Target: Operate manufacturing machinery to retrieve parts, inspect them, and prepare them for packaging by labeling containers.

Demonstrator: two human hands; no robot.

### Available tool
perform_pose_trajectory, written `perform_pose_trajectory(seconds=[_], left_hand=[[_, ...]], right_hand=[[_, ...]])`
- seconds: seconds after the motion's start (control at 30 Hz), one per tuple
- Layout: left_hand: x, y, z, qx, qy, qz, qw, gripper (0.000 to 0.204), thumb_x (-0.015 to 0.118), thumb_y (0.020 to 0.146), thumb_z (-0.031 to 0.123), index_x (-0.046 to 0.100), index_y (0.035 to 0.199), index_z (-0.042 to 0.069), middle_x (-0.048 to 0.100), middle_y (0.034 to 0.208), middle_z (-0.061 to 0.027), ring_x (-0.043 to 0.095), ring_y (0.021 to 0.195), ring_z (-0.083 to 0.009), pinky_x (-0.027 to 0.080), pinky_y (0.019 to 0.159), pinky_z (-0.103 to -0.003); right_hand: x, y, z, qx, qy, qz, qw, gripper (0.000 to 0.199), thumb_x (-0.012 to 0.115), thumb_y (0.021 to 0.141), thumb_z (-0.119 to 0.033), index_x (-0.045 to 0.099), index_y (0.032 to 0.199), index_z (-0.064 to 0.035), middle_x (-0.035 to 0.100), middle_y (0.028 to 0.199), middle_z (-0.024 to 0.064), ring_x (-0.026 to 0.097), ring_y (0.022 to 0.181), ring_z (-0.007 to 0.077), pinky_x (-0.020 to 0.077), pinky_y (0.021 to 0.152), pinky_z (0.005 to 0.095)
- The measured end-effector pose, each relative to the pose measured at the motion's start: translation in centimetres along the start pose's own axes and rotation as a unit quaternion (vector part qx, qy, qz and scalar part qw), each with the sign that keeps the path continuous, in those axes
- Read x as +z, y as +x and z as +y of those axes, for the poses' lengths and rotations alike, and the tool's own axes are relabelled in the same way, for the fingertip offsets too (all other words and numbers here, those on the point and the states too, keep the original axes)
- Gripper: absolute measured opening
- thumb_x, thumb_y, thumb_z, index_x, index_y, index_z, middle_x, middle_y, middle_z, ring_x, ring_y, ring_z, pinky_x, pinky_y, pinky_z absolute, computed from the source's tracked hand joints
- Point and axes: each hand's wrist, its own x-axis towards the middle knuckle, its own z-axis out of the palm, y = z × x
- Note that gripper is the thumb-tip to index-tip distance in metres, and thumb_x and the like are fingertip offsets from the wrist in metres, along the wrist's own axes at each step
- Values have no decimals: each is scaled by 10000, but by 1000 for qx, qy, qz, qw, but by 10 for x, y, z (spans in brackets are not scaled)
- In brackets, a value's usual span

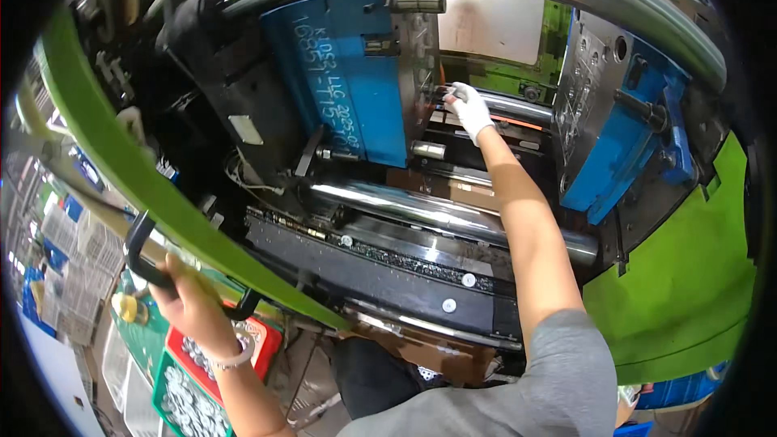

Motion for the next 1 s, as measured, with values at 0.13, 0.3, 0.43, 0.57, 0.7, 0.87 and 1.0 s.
perform_pose_trajectory(seconds=[0.13,0.3,0.43,0.57,0.7,0.87,1.0], left_hand=[[1,-2,-6,25,1,22,999,133,492,982,138,473,857,98,385,589,84,309,460,13,214,394,-175],[6,-4,-3,23,26,44,998,96,462,981,138,500,917,77,333,571,85,258,443,7,196,379,-186],[4,-7,-5,11,15,77,997,111,492,968,154,556,972,64,349,566,83,255,450,-7,201,406,-188],[0,-5,-9,14,-2,58,998,149,524,958,173,587,1029,58,380,584,85,256,465,-6,199,428,-183],[-3,-3,-11,6,8,69,998,127,523,958,167,584,999,64,364,576,86,251,463,-6,196,426,-184],[1,-3,-7,19,1,46,999,105,513,963,161,566,935,74,353,571,88,244,463,-5,193,425,-187],[6,-7,-3,11,-4,53,998,112,509,967,162,552,904,80,346,568,87,237,460,-4,188,424,-189]], right_hand=[[13,32,25,-34,-19,17,999,463,664,825,-89,516,1255,1,632,1085,100,593,987,173,479,867,300],[18,36,26,-47,-48,-20,998,425,624,842,-86,522,1249,-12,617,1096,84,576,980,156,462,875,290],[15,33,23,-54,-136,-21,989,482,627,839,-154,497,1283,-20,594,1178,140,545,1091,215,417,958,323],[17,38,29,-84,-204,7,975,481,636,819,-150,523,1272,-37,591,1199,170,558,1113,269,427,962,342],[22,44,34,-124,-192,12,973,427,638,807,-145,578,1216,-37,592,1190,176,556,1118,292,432,958,344],[24,39,27,-103,-204,29,973,391,623,821,-176,597,1188,-42,640,1107,145,603,1041,273,443,929,340],[24,36,21,-110,-223,25,968,343,591,824,-216,637,1122,-52,656,1058,150,611,1009,301,457,892,355]])
